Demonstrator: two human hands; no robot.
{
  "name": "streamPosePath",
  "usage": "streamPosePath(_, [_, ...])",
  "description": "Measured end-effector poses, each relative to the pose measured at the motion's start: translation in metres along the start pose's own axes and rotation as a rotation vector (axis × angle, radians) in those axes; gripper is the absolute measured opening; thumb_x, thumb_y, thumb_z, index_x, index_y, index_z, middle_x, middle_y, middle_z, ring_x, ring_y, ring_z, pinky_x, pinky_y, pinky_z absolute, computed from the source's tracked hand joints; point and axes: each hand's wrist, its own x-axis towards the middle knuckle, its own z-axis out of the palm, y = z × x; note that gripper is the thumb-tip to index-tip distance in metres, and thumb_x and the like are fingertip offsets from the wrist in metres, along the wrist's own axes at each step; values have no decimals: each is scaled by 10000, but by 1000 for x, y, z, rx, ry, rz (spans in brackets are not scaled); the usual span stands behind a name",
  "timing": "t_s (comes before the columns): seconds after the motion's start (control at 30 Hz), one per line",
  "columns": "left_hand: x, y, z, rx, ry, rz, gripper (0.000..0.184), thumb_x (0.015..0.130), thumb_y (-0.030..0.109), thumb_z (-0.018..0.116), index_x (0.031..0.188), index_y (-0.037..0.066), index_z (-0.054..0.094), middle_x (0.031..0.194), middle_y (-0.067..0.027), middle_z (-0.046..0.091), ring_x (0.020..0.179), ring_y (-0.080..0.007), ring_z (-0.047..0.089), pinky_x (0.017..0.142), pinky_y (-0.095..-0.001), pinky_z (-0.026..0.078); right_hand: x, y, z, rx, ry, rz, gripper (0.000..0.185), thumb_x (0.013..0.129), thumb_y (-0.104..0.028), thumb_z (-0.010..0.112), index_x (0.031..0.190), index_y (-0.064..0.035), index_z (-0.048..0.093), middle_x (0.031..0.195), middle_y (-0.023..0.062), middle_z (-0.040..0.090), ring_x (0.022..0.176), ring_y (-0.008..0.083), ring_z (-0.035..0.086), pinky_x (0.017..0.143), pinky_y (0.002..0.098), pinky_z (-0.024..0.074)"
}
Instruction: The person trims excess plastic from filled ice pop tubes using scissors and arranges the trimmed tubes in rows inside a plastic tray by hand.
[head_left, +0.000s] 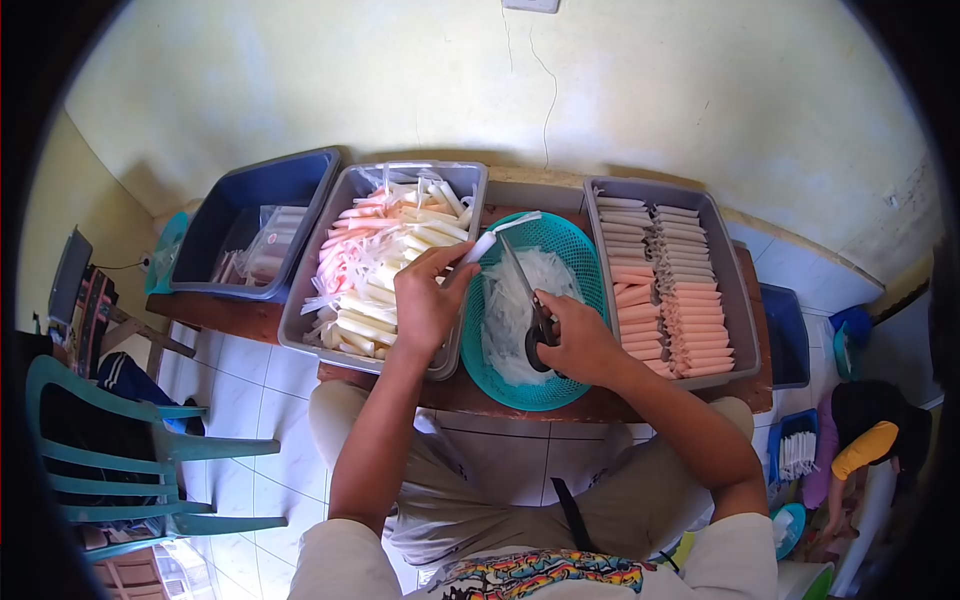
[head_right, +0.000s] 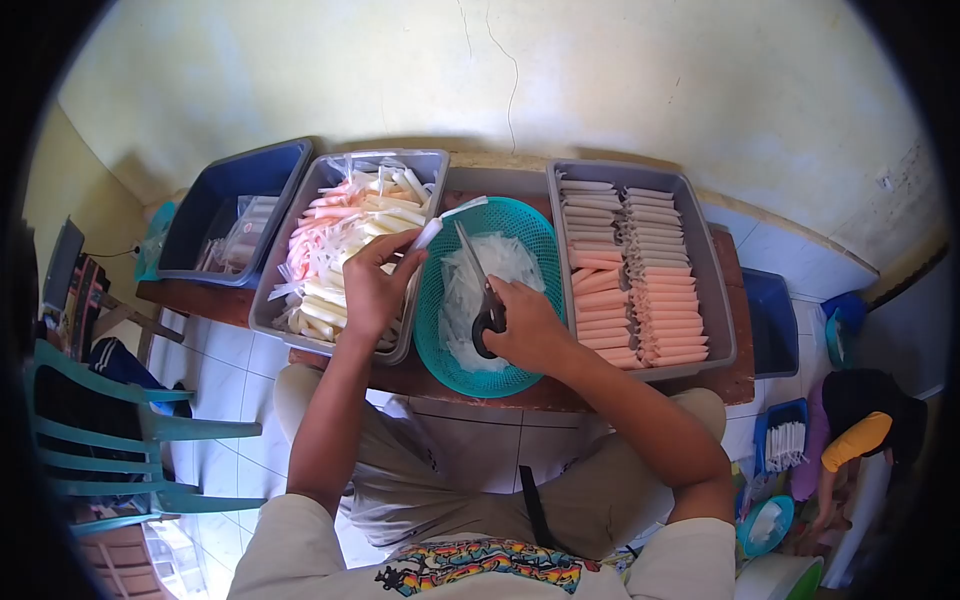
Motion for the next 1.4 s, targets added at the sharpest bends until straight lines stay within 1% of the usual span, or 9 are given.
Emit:
streamPosePath(0.07, [1, 6, -4, 58, 29, -29, 338, 866, 37, 855, 1200, 45, 807, 1047, -147, 811, 865, -218, 775, 799, -339, 605, -11, -5, -9, 407, -18, 8, 844, 885, -261, 871, 1566, 40, 472, 1227, 230, 677, 1012, 285, 743, 853, 396, 612])
streamPosePath(0.27, [2, -3, -3, 70, 46, -50, 332, 861, 35, 857, 1190, 41, 810, 1049, -148, 809, 844, -221, 774, 788, -339, 603, -25, -12, -17, 523, -16, -56, 990, 810, -375, 964, 1584, 4, 475, 1223, 177, 635, 982, 211, 715, 834, 344, 602])
streamPosePath(0.5, [-2, -1, 8, 55, -15, 77, 336, 849, 13, 850, 1180, 47, 806, 1066, -149, 797, 900, -302, 783, 802, -372, 622, -19, -6, -13, 617, 19, -129, 989, 836, -341, 952, 1629, -42, 441, 1226, 140, 605, 1004, 185, 685, 847, 330, 595])
streamPosePath(0.57, [-4, 2, 10, 31, -45, 71, 339, 849, 8, 848, 1183, 52, 806, 1073, -144, 796, 907, -308, 782, 798, -374, 624, -19, -15, -20, 618, -31, -17, 959, 873, -120, 911, 1669, -88, 377, 1352, 107, 544, 1207, 197, 650, 1014, 340, 585])
streamPosePath(0.7, [-5, 4, 8, 60, -64, 110, 342, 848, 9, 850, 1184, 56, 806, 1079, -142, 793, 909, -311, 781, 797, -378, 625, -15, -13, -18, 652, -16, 9, 963, 871, -130, 914, 1669, -87, 376, 1355, 106, 544, 1207, 197, 652, 1017, 346, 588])
streamPosePath(1.0, [-8, 7, 6, 41, -125, 67, 376, 846, -2, 853, 1211, 85, 812, 1109, -136, 794, 971, -291, 777, 864, -364, 608, -12, -12, -14, 570, 0, 18, 943, 873, -154, 917, 1657, -83, 399, 1342, 110, 546, 1178, 195, 667, 995, 332, 601])
streamPosePath(1.07, [-8, 7, 6, 50, -129, 79, 379, 849, -3, 850, 1215, 88, 810, 1109, -136, 792, 964, -293, 778, 853, -367, 614, -12, -7, -8, 578, 99, -76, 965, 848, -365, 940, 1616, -36, 458, 1147, 131, 612, 950, 182, 693, 850, 322, 606])
streamPosePath(1.17, [-8, 8, 5, 63, -149, 74, 377, 855, -3, 845, 1219, 86, 808, 1105, -137, 791, 958, -296, 778, 838, -368, 620, -13, -13, -14, 565, 4, 32, 944, 876, -175, 920, 1659, -82, 400, 1312, 97, 555, 1127, 170, 670, 961, 305, 603])
streamPosePath(1.4, [-10, 6, 8, 91, -178, 65, 357, 859, -3, 840, 1205, 78, 810, 1101, -142, 783, 945, -299, 777, 817, -372, 625, -16, -12, -6, 571, 5, 40, 932, 897, -230, 912, 1648, -23, 401, 1220, 73, 590, 1006, 117, 658, 866, 257, 567])
